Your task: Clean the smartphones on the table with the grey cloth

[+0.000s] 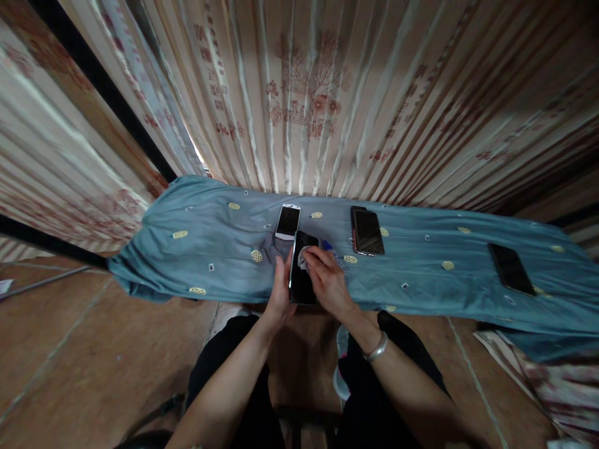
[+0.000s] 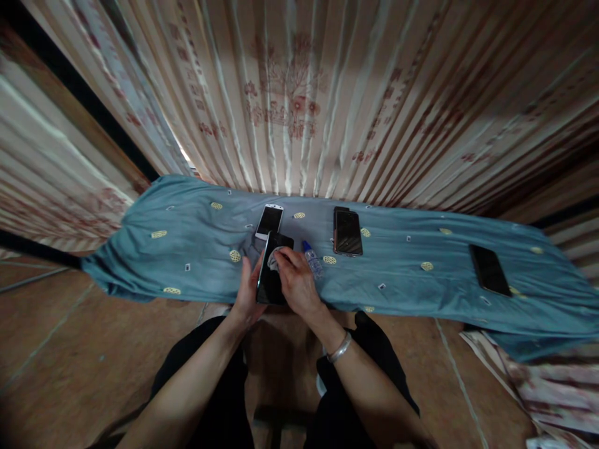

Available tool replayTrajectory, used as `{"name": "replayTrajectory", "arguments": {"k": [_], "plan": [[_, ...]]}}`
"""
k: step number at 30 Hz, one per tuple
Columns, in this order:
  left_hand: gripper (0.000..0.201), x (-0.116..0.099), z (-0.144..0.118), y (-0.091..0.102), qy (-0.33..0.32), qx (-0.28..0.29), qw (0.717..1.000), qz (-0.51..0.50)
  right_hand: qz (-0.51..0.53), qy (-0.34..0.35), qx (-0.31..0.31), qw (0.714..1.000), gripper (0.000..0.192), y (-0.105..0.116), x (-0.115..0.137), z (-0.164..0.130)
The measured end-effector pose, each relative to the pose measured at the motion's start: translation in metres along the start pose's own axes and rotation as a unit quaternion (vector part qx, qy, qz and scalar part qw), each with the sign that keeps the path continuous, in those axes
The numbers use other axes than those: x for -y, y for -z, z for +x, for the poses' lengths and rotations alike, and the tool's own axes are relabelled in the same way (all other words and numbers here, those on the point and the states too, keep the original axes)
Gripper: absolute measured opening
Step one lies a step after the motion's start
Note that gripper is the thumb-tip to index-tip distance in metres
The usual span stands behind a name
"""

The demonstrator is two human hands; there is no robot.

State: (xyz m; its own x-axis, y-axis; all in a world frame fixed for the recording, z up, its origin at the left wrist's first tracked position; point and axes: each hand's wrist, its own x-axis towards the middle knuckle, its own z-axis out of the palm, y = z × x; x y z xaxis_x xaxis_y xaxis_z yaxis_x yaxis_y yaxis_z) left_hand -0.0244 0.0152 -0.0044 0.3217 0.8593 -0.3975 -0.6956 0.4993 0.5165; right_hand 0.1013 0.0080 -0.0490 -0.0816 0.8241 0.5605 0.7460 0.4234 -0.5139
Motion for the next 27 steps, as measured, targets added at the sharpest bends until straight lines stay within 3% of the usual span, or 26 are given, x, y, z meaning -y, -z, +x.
{"name": "replayTrajectory", "arguments": {"k": [9, 13, 19, 24, 27], "plan": [[0.060, -0.004, 0.006, 0.008, -0.012, -0.052, 0.998, 0.020, 0.005, 0.105, 0.031, 0.994, 0.046, -0.001, 0.033, -0.019], [0.052, 0.001, 0.008, 0.012, -0.033, -0.048, 0.998, 0.021, -0.023, 0.142, 0.032, 0.989, 0.048, -0.005, 0.031, -0.018], [0.050, 0.016, 0.008, 0.018, -0.025, -0.012, 0.998, 0.049, -0.073, 0.106, 0.015, 0.992, 0.046, -0.003, 0.007, 0.000], [0.058, 0.027, 0.012, 0.033, -0.106, 0.073, 0.979, 0.156, -0.095, 0.056, 0.008, 0.994, 0.045, 0.001, -0.008, 0.013], [0.068, 0.029, 0.013, 0.038, -0.130, 0.096, 0.964, 0.210, -0.093, 0.029, 0.014, 0.995, 0.046, 0.003, -0.010, 0.018]]}}
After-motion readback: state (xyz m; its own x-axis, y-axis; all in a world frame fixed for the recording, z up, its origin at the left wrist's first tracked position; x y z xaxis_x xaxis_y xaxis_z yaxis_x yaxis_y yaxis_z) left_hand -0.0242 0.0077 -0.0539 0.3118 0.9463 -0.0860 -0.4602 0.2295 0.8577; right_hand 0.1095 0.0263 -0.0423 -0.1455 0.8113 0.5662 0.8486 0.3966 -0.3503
